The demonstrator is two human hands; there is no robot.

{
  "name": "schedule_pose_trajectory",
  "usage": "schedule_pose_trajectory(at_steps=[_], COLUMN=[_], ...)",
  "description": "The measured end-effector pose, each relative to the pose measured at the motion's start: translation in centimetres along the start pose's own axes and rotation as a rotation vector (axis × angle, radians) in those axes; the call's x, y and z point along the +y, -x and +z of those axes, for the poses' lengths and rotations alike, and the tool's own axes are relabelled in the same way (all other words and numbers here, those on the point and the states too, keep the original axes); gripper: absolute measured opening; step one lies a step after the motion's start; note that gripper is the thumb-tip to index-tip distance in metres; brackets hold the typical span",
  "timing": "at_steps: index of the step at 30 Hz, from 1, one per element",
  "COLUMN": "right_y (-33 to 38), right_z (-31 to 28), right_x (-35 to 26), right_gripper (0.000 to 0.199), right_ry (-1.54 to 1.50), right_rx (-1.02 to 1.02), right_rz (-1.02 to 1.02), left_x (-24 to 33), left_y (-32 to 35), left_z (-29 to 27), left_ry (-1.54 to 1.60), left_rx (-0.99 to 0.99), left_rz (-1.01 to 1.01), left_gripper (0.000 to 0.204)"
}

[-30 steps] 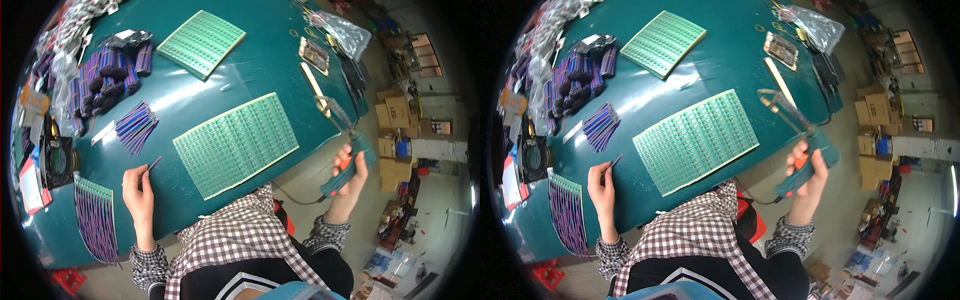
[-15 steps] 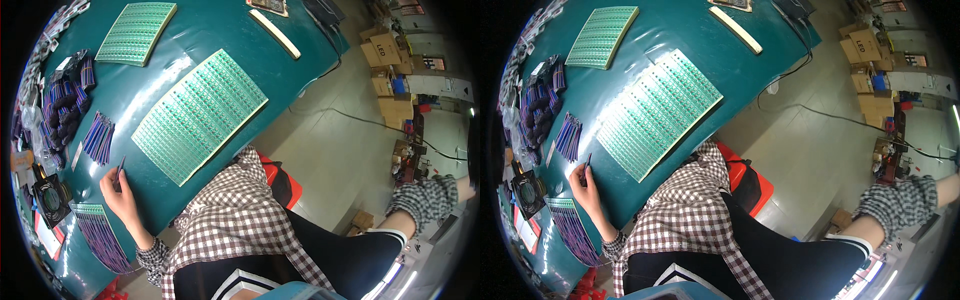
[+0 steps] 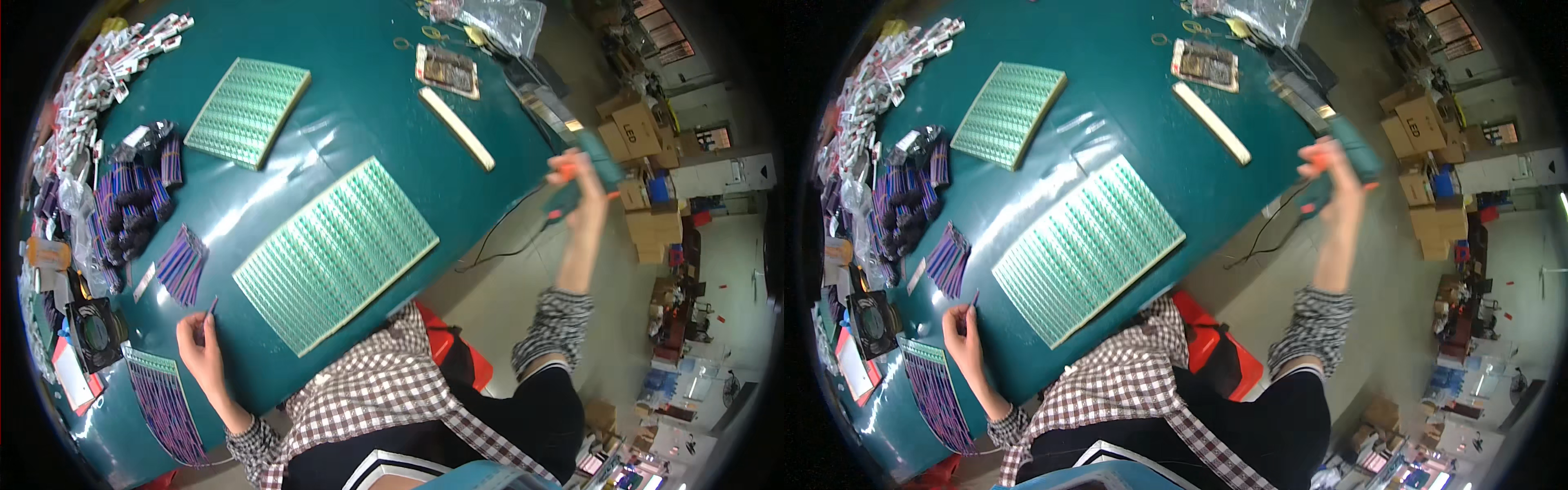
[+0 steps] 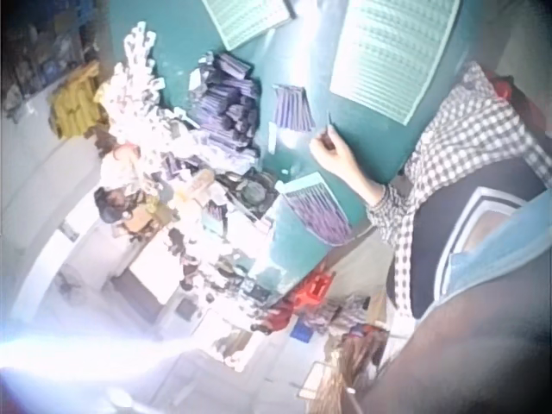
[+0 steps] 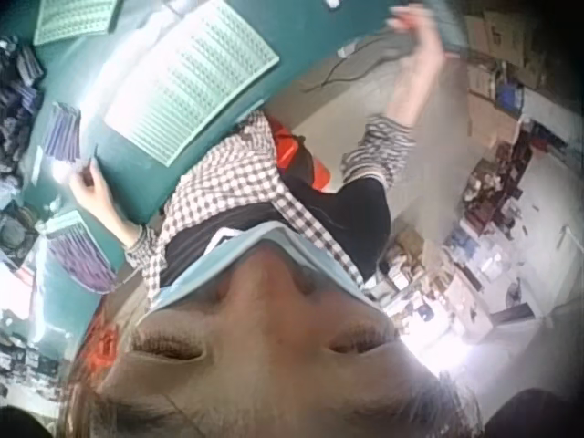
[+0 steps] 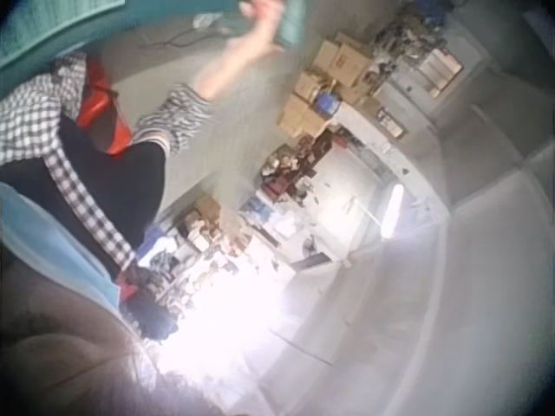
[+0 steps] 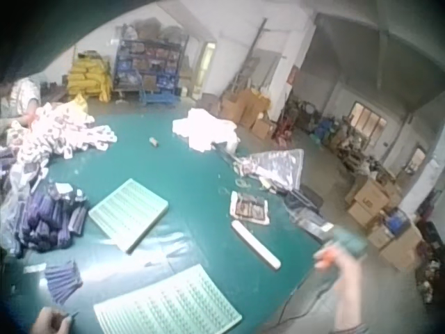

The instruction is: Soldering bundles of wires to a printed circuit board at a factory workstation.

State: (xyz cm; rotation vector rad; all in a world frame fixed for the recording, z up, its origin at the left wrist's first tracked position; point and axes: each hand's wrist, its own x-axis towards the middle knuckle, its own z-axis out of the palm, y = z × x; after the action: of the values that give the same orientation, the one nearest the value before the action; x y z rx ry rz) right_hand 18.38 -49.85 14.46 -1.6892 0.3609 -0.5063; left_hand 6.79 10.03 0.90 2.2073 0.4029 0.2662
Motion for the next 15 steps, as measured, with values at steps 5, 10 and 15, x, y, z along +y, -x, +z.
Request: schedule_pose_trajectory(at_steps=[5,10,15], right_y=[-2.9,-7.1,-8.3], right_z=[5.8,6.9,8.2], right_x=[4.4,5.5,6.4], right_gripper=[0.034,0.035,0.038], right_ry=[0.379,0.779,0.914], right_rx=[0.024,-0.028,-0.079], right_rz=[-0.253,-0.506,-0.585], left_x=[1.1,1.7,1.9], left_y=[0.1,-0.3,0.0], left_z=[-0.1,0.4,1.2], left_ry=[0.036,-0.101,-0.151], left_rx=[-0.037,0.026,0.137], left_rz=[-0.143,-0.125,-0.106], left_gripper=[0.013,0.017,0.018])
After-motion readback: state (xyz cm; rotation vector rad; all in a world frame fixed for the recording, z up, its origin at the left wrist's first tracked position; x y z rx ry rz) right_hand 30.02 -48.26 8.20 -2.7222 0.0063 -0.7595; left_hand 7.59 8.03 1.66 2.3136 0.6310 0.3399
